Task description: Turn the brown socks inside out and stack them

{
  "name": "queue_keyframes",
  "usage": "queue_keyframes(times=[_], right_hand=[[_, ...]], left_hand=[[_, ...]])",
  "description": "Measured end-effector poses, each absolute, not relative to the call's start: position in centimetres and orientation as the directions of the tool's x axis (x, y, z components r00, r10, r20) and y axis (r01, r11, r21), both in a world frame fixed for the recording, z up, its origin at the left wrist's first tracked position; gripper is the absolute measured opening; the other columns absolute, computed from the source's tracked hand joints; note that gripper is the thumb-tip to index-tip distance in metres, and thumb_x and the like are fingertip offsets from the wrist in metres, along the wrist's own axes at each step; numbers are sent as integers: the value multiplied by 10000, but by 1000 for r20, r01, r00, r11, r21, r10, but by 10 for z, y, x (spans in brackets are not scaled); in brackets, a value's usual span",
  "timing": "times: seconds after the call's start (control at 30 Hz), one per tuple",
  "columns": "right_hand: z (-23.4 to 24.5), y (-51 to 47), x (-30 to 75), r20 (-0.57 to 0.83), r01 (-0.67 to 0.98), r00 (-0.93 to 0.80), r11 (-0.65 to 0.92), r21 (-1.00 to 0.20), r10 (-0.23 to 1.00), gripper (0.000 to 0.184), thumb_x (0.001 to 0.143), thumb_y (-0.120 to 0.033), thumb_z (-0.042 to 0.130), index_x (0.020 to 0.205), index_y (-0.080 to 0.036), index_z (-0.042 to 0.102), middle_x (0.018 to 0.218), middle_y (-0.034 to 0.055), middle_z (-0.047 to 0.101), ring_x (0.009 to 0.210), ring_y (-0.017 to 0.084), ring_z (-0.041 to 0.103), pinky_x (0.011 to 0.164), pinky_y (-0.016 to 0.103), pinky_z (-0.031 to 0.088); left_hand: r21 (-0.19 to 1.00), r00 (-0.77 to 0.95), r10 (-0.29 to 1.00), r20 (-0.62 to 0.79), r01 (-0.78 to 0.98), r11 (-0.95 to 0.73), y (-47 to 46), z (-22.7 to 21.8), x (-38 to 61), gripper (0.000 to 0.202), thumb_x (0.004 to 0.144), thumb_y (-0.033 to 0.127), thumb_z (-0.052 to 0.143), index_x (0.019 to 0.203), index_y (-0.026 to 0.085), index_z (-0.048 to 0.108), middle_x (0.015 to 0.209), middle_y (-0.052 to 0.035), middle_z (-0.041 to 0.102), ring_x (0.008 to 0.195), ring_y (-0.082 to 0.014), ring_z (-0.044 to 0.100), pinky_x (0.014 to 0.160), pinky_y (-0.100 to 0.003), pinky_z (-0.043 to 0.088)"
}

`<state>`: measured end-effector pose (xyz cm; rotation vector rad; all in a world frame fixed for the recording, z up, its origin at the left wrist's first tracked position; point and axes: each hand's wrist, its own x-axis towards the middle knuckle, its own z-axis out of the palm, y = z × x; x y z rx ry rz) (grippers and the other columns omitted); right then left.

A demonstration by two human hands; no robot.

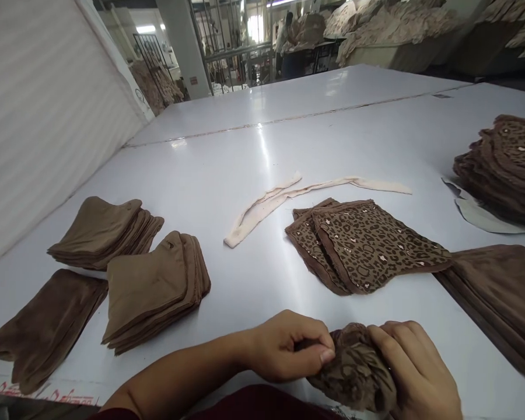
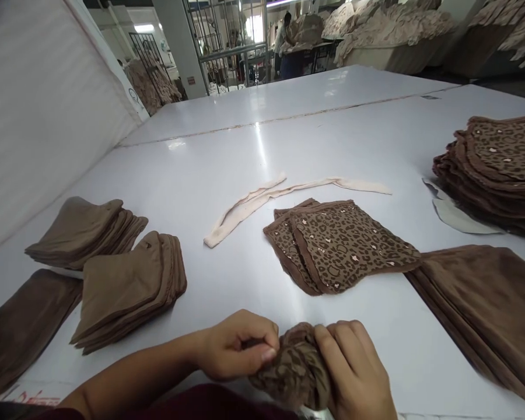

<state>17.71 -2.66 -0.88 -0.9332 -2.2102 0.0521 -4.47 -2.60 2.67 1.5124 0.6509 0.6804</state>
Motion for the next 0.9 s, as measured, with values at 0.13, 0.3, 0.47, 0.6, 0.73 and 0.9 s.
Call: queue_keyframes(times=[0.13, 0.3, 0.47, 0.6, 0.73, 0.9], right_hand=[[-12, -26, 174, 562, 687, -334, 604, -404, 756, 76, 890, -157, 446, 923, -186, 508, 750, 43, 481, 700, 199, 449, 614, 323, 376], [-6, -27, 167, 499, 676, -227, 504, -537, 837, 117, 903, -212, 444, 795, -207, 488, 679, 10, 478, 642, 172, 470, 595, 295, 378], [5, -31, 162, 472, 620, -232, 503, -602, 851, 167, 908, -212, 428, 745, -221, 461, 636, -12, 453, 573, 149, 460, 544, 267, 372], [4, -33, 161, 468, 621, -237, 503, -601, 851, 190, 915, -229, 416, 727, -227, 447, 609, -20, 436, 528, 140, 441, 517, 260, 359], [-1, -32, 163, 471, 719, -190, 449, -531, 861, 226, 911, -272, 423, 688, -230, 427, 573, -23, 427, 507, 141, 433, 525, 269, 342], [-7, -25, 167, 379, 743, 40, 226, -630, 924, 278, 911, -351, 413, 663, -228, 439, 543, -37, 413, 457, 122, 386, 474, 248, 329]], left_hand=[[885, 731, 651, 206, 145, -443, -30, 32, -48, 118, 822, 199, 426, 704, 192, 424, 651, -2, 485, 607, -110, 449, 607, -217, 391], [622, 758, 650, 55, 483, -616, -21, 48, -47, 75, 810, 184, 451, 753, 198, 497, 747, -12, 585, 680, -131, 530, 623, -221, 405], [395, 685, 689, 236, 580, -712, -19, 58, -35, 153, 758, 304, 488, 794, 165, 541, 734, -31, 554, 655, -148, 498, 586, -266, 390], [323, 721, 601, 344, 510, -797, -20, 46, -28, 383, 841, 503, 431, 621, 192, 462, 572, 19, 458, 535, -126, 425, 482, -279, 287], [284, 802, 451, 390, 362, -888, -22, 36, -26, 341, 901, 340, 425, 597, 188, 448, 580, 19, 488, 562, -120, 443, 538, -267, 324], [289, 818, 320, 478, 198, -937, -17, 32, -27, 354, 891, 277, 443, 548, 188, 441, 558, 12, 489, 540, -118, 406, 600, -245, 388]])
